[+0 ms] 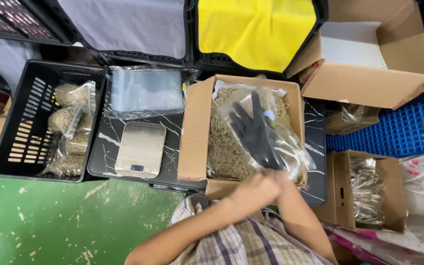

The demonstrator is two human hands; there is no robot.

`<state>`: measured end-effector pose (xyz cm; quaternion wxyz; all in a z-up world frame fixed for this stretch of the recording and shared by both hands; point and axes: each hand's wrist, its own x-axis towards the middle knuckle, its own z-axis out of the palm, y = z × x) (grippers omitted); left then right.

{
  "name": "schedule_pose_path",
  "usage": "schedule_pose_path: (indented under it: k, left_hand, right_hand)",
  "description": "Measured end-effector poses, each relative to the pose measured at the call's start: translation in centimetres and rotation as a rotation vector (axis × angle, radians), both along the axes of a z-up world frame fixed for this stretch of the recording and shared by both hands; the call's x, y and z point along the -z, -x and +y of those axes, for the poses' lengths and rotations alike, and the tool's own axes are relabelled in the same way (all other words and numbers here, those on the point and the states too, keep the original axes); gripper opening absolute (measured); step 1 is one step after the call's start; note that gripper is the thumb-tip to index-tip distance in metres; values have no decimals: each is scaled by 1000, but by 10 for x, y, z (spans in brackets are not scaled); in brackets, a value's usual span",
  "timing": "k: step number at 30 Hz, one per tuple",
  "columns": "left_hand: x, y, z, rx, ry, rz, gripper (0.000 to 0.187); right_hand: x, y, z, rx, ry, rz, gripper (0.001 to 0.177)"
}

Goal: The person portions dried shredded food from a large box into plastic bags by hand, using a digital scale to weigh the bags and placing the filled bags into a black crate.

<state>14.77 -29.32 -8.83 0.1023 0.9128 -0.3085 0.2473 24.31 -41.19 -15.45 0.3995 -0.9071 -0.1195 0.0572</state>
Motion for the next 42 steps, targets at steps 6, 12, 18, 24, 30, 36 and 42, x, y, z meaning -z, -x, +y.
schedule_pose_path:
  k: [6, 12, 18, 24, 30, 36, 42]
  left_hand:
    - [-53, -25, 54, 385, 501, 836, 15]
    - [-55, -110, 121, -22, 1097, 494, 38]
    - [-6, -124, 126, -27, 1059, 550, 22]
    - [-10, -123, 133, 36, 1024, 600, 21]
    - [-32, -109, 133, 25, 1003, 716, 21]
    - [-63, -92, 139, -14, 954, 777, 19]
    - [-35, -106, 138, -44, 919, 824, 18]
  right_hand:
    - [-29, 4, 4, 0, -84, 14, 30]
    - [-40, 10, 6, -24, -162, 43, 40]
    - [44, -2, -50, -56, -239, 58, 51]
    - [48, -11, -61, -85, -318, 65, 61]
    - [-50, -7, 2, -100, -393, 82, 72]
    - [-90, 3, 18, -154, -468, 99, 84]
    - [-94, 11, 21, -201, -539, 137, 95]
